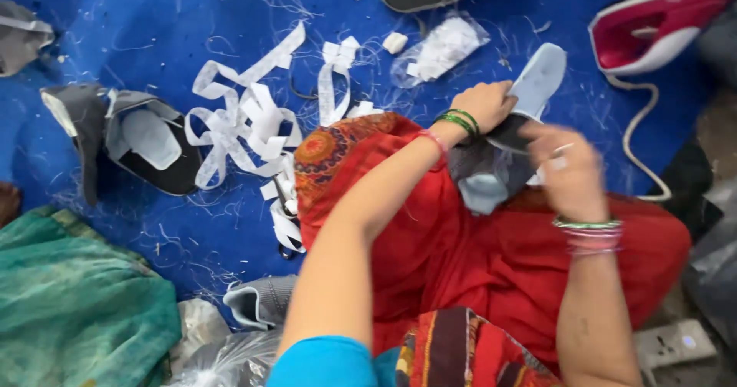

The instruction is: Ironing labels or inserts onto shoe tongue components in a manufacturing setting.

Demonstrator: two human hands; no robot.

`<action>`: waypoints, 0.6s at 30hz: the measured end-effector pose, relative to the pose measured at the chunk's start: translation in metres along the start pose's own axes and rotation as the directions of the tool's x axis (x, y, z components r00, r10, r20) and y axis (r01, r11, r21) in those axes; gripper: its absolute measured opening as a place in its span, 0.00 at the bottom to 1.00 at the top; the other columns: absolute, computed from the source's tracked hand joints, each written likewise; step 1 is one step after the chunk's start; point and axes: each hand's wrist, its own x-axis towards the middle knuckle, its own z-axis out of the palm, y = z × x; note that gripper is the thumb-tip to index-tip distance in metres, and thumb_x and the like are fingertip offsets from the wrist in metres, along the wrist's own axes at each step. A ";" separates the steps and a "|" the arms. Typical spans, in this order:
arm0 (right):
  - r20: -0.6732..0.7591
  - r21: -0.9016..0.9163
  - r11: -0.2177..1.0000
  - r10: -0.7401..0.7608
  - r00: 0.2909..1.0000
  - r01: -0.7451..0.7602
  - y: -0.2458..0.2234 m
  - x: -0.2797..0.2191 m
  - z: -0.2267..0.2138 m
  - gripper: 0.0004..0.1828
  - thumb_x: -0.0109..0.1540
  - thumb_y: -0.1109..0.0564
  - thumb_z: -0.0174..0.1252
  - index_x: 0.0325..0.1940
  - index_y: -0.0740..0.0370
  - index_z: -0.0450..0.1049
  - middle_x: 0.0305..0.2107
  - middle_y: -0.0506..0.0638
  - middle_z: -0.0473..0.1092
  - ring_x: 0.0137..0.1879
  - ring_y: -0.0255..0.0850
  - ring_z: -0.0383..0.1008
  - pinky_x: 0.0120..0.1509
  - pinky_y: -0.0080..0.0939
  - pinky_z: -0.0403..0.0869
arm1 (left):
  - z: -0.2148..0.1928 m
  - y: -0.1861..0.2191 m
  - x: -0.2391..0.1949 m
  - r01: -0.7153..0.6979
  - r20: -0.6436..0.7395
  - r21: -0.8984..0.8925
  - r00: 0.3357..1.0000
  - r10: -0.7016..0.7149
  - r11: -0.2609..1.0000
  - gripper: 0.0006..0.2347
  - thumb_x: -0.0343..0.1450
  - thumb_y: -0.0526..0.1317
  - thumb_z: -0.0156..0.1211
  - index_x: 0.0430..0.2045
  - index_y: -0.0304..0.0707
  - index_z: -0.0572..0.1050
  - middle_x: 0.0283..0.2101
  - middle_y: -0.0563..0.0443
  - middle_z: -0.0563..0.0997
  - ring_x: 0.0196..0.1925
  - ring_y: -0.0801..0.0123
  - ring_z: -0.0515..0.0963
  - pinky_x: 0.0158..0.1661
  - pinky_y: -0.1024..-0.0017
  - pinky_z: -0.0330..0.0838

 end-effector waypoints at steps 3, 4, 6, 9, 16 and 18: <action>0.323 -0.277 0.900 -0.243 0.915 0.337 0.071 -0.006 0.060 0.21 0.61 0.55 0.64 0.59 0.56 0.77 0.58 0.55 0.71 0.63 0.56 0.71 0.70 0.52 0.69 | 0.024 -0.059 0.049 0.001 0.066 0.162 0.998 -0.012 0.987 0.15 0.69 0.51 0.55 0.48 0.51 0.76 0.47 0.37 0.82 0.51 0.45 0.81 0.50 0.50 0.73; 0.348 -0.247 0.906 -0.248 0.904 0.343 0.079 -0.007 0.070 0.26 0.58 0.54 0.65 0.61 0.57 0.75 0.59 0.56 0.70 0.64 0.57 0.69 0.70 0.53 0.68 | 0.025 -0.080 0.069 0.055 0.089 0.261 0.993 -0.081 0.964 0.15 0.69 0.46 0.56 0.48 0.50 0.78 0.50 0.39 0.81 0.54 0.49 0.81 0.52 0.51 0.74; 0.377 -0.217 0.913 -0.248 0.892 0.346 0.083 -0.005 0.081 0.30 0.56 0.53 0.65 0.63 0.58 0.73 0.61 0.57 0.68 0.65 0.58 0.67 0.70 0.55 0.66 | 0.003 -0.127 0.100 0.107 0.110 0.354 0.982 -0.156 0.929 0.14 0.68 0.42 0.57 0.47 0.49 0.79 0.53 0.41 0.81 0.56 0.53 0.81 0.53 0.52 0.74; 0.391 -0.302 0.907 -0.163 0.906 0.293 0.068 0.007 0.090 0.32 0.52 0.49 0.68 0.60 0.54 0.73 0.59 0.53 0.69 0.64 0.56 0.67 0.66 0.56 0.65 | -0.082 -0.190 0.108 0.312 -0.247 0.217 0.934 -0.257 0.925 0.11 0.71 0.39 0.52 0.44 0.48 0.80 0.49 0.42 0.83 0.52 0.48 0.83 0.48 0.51 0.79; 0.331 -0.534 0.818 -0.032 0.943 0.215 0.053 0.026 0.109 0.25 0.50 0.43 0.72 0.47 0.50 0.76 0.47 0.47 0.72 0.59 0.49 0.69 0.59 0.55 0.65 | -0.163 -0.258 0.050 0.598 -0.443 -0.035 0.709 -0.548 0.801 0.13 0.63 0.43 0.63 0.39 0.44 0.80 0.48 0.38 0.81 0.51 0.46 0.81 0.49 0.57 0.77; 0.327 -0.522 0.827 -0.031 0.944 0.208 0.062 0.014 0.113 0.24 0.49 0.44 0.72 0.46 0.50 0.76 0.47 0.47 0.72 0.59 0.49 0.70 0.60 0.55 0.65 | -0.144 -0.274 0.041 0.623 -0.411 -0.021 0.707 -0.575 0.782 0.17 0.59 0.44 0.67 0.40 0.43 0.79 0.48 0.38 0.80 0.51 0.47 0.81 0.49 0.58 0.77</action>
